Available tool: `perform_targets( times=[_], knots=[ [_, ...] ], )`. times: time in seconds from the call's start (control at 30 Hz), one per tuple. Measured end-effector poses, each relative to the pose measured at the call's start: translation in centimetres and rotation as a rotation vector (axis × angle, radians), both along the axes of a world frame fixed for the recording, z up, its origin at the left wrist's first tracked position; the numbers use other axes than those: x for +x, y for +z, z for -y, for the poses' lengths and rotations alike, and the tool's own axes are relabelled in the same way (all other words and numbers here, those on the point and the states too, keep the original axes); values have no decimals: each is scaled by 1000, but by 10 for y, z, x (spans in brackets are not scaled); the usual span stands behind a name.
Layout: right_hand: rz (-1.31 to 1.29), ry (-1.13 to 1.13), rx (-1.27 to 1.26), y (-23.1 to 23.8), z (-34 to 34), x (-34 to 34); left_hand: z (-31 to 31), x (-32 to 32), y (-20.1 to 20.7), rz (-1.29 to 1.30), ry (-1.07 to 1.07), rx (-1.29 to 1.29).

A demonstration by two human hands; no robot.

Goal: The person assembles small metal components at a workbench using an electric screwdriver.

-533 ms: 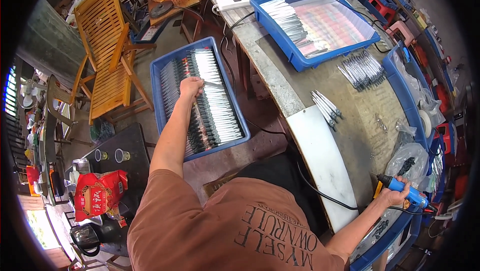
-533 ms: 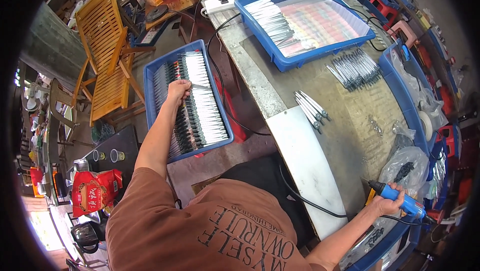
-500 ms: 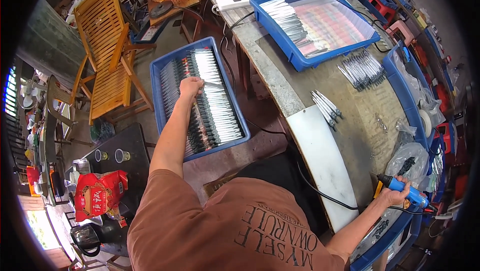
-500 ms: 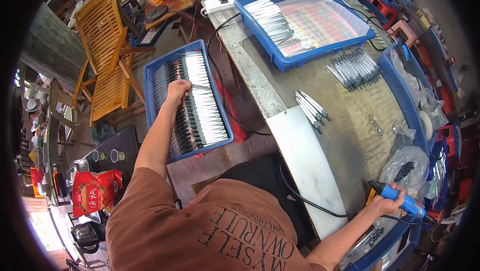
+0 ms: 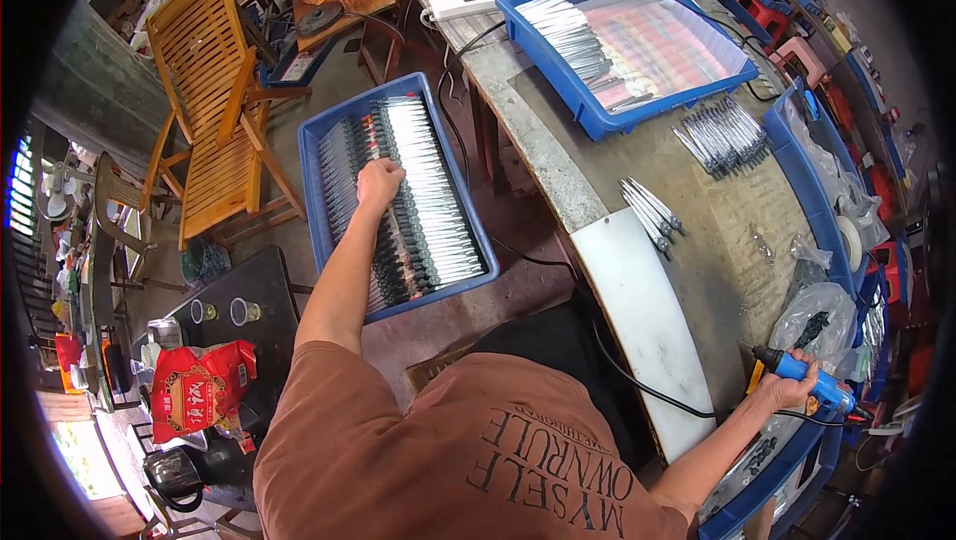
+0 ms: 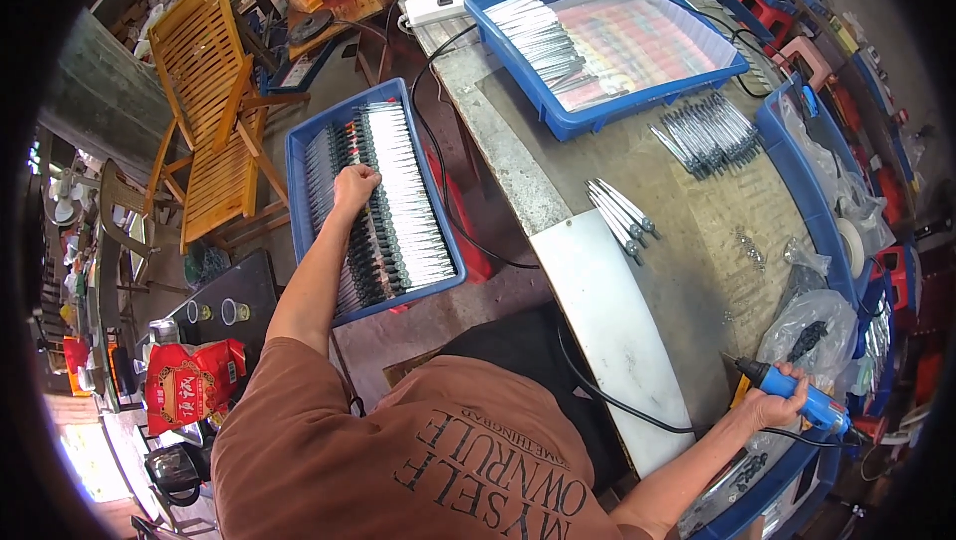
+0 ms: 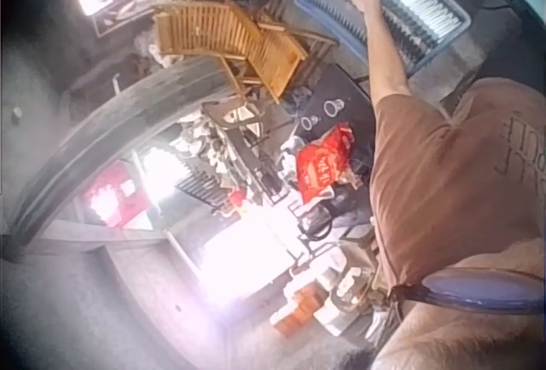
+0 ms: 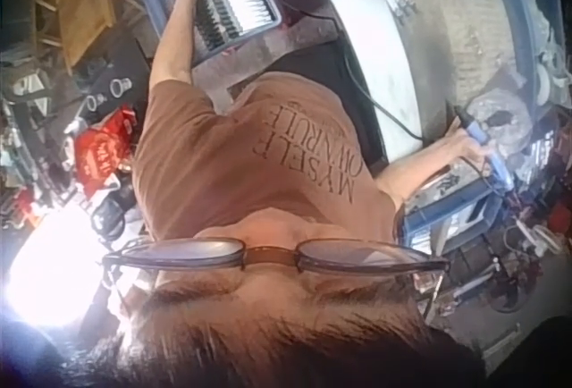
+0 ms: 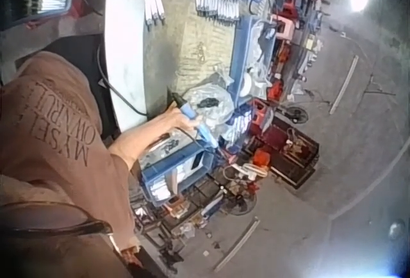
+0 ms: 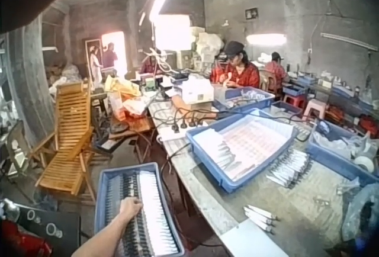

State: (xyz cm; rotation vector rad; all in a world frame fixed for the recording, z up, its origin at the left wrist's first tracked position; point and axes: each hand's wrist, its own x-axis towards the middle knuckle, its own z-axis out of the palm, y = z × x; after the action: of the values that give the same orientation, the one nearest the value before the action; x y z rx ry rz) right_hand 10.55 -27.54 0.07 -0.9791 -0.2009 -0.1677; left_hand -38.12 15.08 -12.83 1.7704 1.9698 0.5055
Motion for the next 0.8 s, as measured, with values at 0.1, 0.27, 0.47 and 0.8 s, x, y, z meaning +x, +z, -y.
perform_targets(
  times=[0.1,0.27,0.47,0.8],
  knots=[
    [8,-5,5,1,1,0,0,-3,-1,17,-64,31],
    [1,-26,9,-1,5,4,8,10,10,-46,-18,164],
    [-14,-6,45,-5,9,9,50,77,71,266,-449,557],
    [-49,-68,52,19,-16,-23,105,241,131,386,-1283,477]
  ],
)
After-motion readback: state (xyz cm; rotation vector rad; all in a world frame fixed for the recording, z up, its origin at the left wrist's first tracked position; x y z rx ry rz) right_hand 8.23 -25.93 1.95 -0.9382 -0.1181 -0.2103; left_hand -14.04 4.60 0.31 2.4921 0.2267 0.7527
